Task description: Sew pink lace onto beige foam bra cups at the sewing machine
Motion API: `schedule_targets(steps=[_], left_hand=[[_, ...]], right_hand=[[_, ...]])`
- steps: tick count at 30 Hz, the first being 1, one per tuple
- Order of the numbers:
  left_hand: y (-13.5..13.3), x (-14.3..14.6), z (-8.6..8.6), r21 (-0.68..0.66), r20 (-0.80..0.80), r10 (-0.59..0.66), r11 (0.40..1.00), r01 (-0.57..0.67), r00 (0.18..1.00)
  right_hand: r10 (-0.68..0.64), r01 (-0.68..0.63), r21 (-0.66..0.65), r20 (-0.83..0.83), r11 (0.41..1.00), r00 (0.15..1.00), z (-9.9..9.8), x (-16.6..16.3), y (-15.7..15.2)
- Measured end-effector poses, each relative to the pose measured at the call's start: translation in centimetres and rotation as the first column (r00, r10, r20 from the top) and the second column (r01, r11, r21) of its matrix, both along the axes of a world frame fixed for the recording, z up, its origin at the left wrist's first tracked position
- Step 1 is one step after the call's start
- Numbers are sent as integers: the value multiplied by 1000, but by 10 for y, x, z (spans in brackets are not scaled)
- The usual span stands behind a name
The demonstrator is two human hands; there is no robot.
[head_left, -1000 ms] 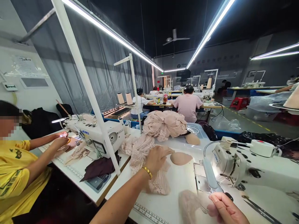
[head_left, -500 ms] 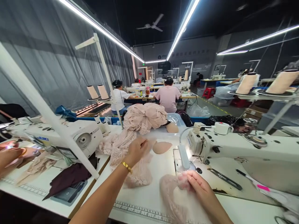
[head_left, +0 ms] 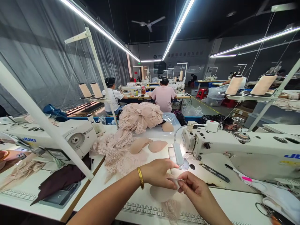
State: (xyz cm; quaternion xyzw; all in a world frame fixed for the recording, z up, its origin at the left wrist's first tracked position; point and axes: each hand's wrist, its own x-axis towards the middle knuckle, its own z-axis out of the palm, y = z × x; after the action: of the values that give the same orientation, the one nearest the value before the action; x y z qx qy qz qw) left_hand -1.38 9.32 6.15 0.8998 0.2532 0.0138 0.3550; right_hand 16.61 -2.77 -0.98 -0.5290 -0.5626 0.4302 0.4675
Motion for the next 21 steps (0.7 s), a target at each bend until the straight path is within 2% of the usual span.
schedule_targets(steps=[1, 2, 4, 5, 7, 9, 12, 15, 18, 21], left_hand=[[3, 1, 0, -119, 18, -83, 989, 85, 996], [6, 3, -1, -254, 49, -164, 952, 171, 985], [11, 4, -4, -465, 127, -256, 838, 286, 958], [14, 3, -7, -515, 156, -268, 799, 310, 951], [17, -1, -11, -527, 180, -252, 791, 310, 951], [18, -7, -11, -486, 186, -204, 831, 271, 961], [13, -16, -2, -437, 277, -120, 868, 236, 953], [3, -17, 7, -417, 361, -138, 861, 292, 922], [-1, -13, 9, -448, 290, -187, 840, 306, 938], [3, -12, 6, -438, 205, -166, 866, 242, 964]], right_hand=[[49, -50, 9, 61, 999, 997, 9, 1, -4], [97, -100, 12, 124, 995, 987, 19, 1, -7], [180, -183, -10, 227, 983, 957, 39, 4, -14], [209, -212, -18, 263, 977, 942, 48, 6, -17], [227, -235, -15, 335, 972, 914, 60, 10, -19], [174, -204, 30, 411, 979, 895, 67, 13, -19], [93, -180, 133, 491, 975, 866, 72, 12, -16], [117, -236, 161, 534, 958, 838, 78, 5, -13], [184, -296, 133, 530, 946, 827, 83, 3, -13], [158, -282, 142, 558, 949, 814, 85, 10, -14]])
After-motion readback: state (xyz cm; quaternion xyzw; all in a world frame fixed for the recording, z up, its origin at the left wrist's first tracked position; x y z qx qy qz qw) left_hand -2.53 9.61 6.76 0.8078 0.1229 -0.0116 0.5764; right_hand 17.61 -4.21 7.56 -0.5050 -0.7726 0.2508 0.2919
